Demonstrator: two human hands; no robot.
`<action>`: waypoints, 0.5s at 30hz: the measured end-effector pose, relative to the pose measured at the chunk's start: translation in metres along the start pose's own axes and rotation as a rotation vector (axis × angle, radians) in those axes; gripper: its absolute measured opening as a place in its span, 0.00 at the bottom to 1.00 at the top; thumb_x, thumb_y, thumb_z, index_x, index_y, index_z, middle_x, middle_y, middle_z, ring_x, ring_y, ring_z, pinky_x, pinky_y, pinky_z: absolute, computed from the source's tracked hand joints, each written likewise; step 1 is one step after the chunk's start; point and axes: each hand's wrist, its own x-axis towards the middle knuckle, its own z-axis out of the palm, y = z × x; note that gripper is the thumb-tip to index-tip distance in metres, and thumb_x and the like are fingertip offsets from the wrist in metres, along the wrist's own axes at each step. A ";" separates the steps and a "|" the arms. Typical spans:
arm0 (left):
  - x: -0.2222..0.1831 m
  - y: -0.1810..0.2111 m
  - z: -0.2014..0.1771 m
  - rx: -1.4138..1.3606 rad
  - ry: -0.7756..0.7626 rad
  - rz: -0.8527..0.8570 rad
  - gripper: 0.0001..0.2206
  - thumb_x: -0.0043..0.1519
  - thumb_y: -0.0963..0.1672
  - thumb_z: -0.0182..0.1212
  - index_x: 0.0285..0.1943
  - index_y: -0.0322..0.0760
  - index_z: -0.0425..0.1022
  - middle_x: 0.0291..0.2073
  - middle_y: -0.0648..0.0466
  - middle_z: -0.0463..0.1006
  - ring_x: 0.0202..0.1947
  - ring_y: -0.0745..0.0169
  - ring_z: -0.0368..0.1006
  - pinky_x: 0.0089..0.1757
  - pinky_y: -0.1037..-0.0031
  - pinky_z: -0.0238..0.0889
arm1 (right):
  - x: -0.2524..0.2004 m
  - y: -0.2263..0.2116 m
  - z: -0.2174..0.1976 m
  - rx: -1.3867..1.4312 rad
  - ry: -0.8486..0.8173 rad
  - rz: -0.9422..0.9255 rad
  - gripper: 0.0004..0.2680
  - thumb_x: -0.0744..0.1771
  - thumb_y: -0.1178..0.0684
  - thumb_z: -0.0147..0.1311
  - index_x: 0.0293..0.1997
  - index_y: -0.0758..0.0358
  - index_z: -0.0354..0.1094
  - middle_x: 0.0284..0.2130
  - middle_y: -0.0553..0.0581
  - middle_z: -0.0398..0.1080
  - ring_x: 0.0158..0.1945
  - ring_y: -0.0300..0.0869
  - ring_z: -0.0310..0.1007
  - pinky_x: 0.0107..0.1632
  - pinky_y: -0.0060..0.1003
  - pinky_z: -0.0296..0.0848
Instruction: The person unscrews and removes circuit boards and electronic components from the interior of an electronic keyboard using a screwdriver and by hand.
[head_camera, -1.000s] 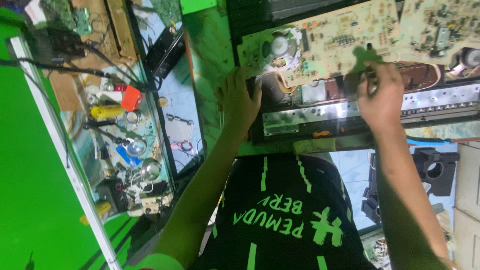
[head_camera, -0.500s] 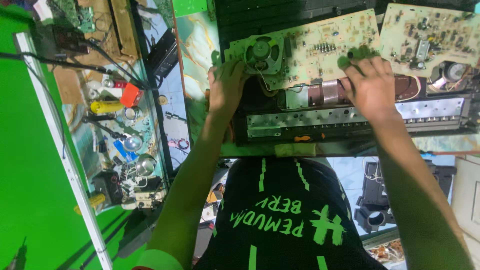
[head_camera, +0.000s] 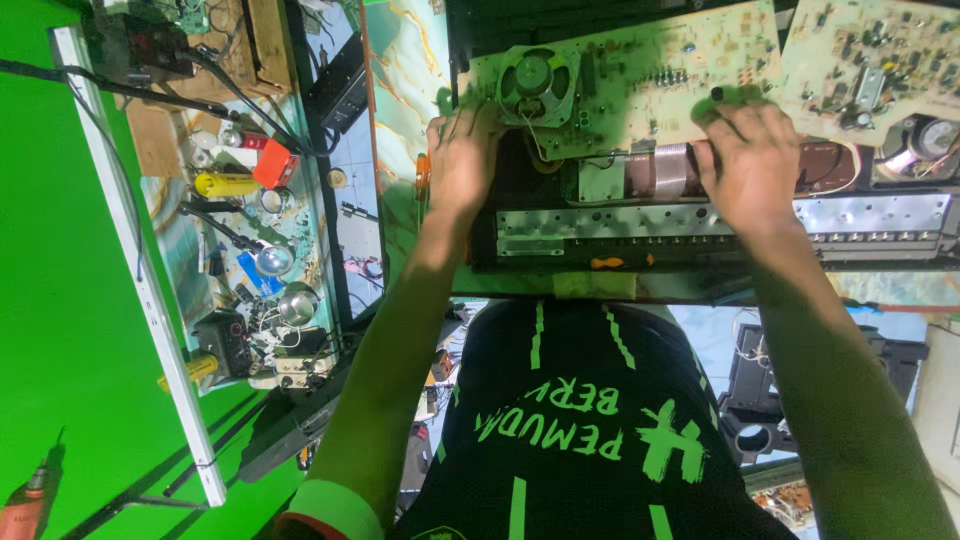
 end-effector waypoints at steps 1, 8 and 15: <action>-0.002 0.004 -0.003 -0.005 0.032 0.009 0.18 0.65 0.42 0.60 0.65 0.36 0.72 0.60 0.42 0.74 0.63 0.46 0.68 0.62 0.55 0.52 | -0.001 -0.005 0.000 0.009 -0.001 0.012 0.10 0.70 0.58 0.60 0.58 0.61 0.73 0.55 0.58 0.72 0.62 0.53 0.67 0.66 0.47 0.65; -0.031 0.011 0.020 -0.114 0.189 -0.032 0.18 0.62 0.43 0.63 0.61 0.36 0.71 0.58 0.39 0.74 0.58 0.40 0.69 0.54 0.55 0.62 | -0.011 -0.046 -0.005 0.023 0.101 0.092 0.14 0.68 0.61 0.57 0.61 0.69 0.68 0.58 0.68 0.67 0.67 0.60 0.61 0.72 0.52 0.58; -0.029 0.007 0.103 -1.656 -0.262 -0.679 0.19 0.57 0.37 0.55 0.59 0.33 0.71 0.44 0.44 0.77 0.26 0.50 0.75 0.31 0.60 0.71 | -0.044 -0.119 0.019 0.265 -0.019 0.220 0.14 0.67 0.59 0.57 0.61 0.65 0.70 0.47 0.69 0.68 0.55 0.62 0.67 0.60 0.54 0.67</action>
